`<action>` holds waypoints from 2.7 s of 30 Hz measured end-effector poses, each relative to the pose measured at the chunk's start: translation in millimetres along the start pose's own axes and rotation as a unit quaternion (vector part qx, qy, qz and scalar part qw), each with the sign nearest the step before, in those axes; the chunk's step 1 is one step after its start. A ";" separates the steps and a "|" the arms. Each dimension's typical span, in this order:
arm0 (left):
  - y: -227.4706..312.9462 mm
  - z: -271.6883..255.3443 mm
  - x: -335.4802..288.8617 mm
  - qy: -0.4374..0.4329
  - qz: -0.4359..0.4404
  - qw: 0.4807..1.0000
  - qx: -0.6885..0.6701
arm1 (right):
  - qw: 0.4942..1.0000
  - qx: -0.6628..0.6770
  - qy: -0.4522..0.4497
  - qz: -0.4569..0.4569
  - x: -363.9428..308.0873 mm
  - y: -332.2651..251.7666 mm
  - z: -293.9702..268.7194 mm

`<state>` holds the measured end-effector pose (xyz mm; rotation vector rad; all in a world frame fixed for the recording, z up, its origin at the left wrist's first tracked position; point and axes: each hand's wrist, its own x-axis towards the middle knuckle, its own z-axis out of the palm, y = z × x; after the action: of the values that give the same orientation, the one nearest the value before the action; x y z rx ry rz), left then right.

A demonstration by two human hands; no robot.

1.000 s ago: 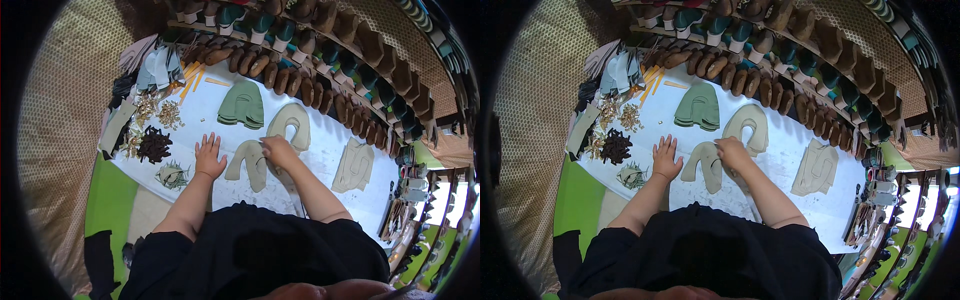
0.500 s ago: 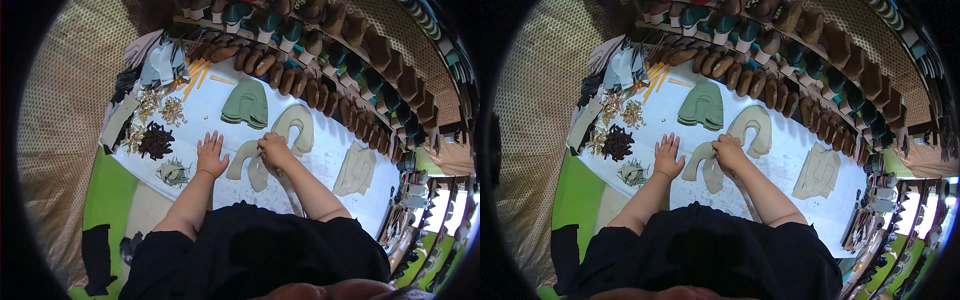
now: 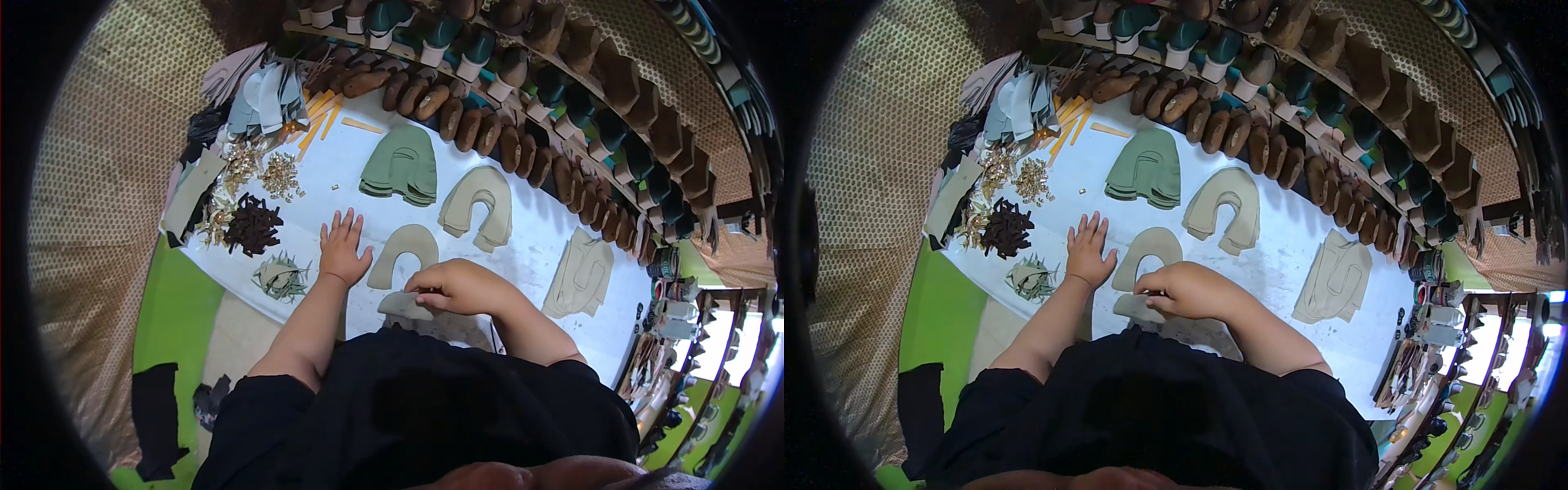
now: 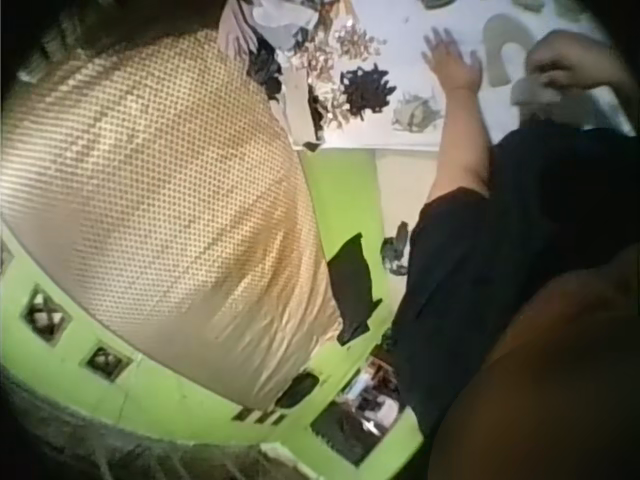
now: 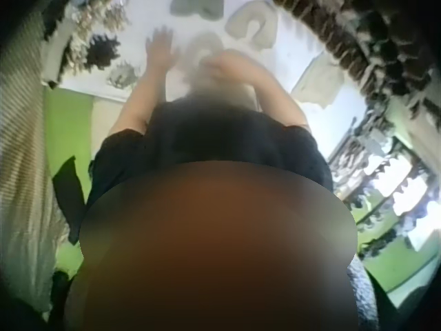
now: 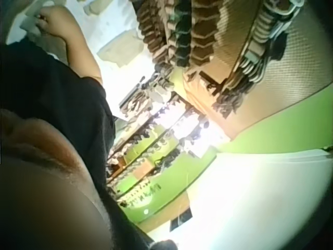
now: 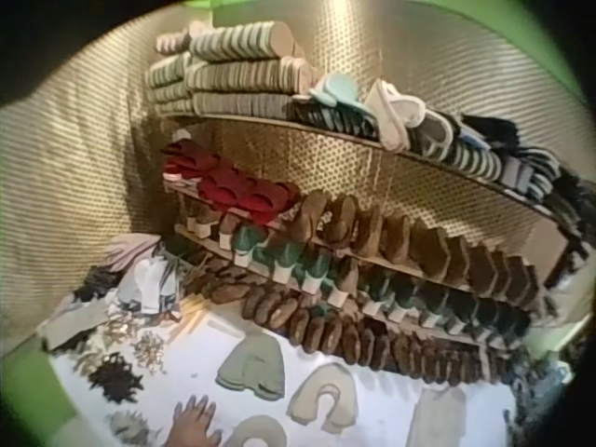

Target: The recorder uses scissors to cut out specific shoe pattern shapes from a sheet of material on a workbench.

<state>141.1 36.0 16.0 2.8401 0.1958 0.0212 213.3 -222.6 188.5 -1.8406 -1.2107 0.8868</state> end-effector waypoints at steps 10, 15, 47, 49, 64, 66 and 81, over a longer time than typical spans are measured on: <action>1.0 -0.6 -0.7 -0.003 -0.004 1.000 -0.003 | 0.977 -0.028 0.130 0.166 35.2 115.6 27.3; -1.8 -0.7 0.2 -0.006 -0.005 1.000 -0.002 | 0.952 -0.148 0.184 0.193 67.1 130.9 9.6; -1.3 1.5 -0.5 0.001 -0.003 1.000 0.002 | 0.844 -0.176 0.490 0.130 68.8 48.9 -99.7; -0.3 1.3 0.7 0.000 0.001 1.000 0.001 | 0.857 -0.211 0.451 0.133 47.4 25.8 -91.5; 0.2 -0.2 1.4 0.001 -0.003 1.000 -0.005 | 0.896 -0.164 0.319 0.263 42.3 119.4 -37.3; 1.8 -0.3 2.2 0.001 -0.002 1.000 -0.007 | 0.905 -0.164 0.308 0.243 45.8 139.5 -29.2; 2.0 -1.5 2.0 -0.006 -0.003 1.000 -0.001 | 0.931 -0.288 0.107 0.198 64.0 136.0 24.3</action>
<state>143.3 34.8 18.0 2.8369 0.2026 0.0023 269.8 -194.6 49.9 -2.6474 -1.0419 0.5340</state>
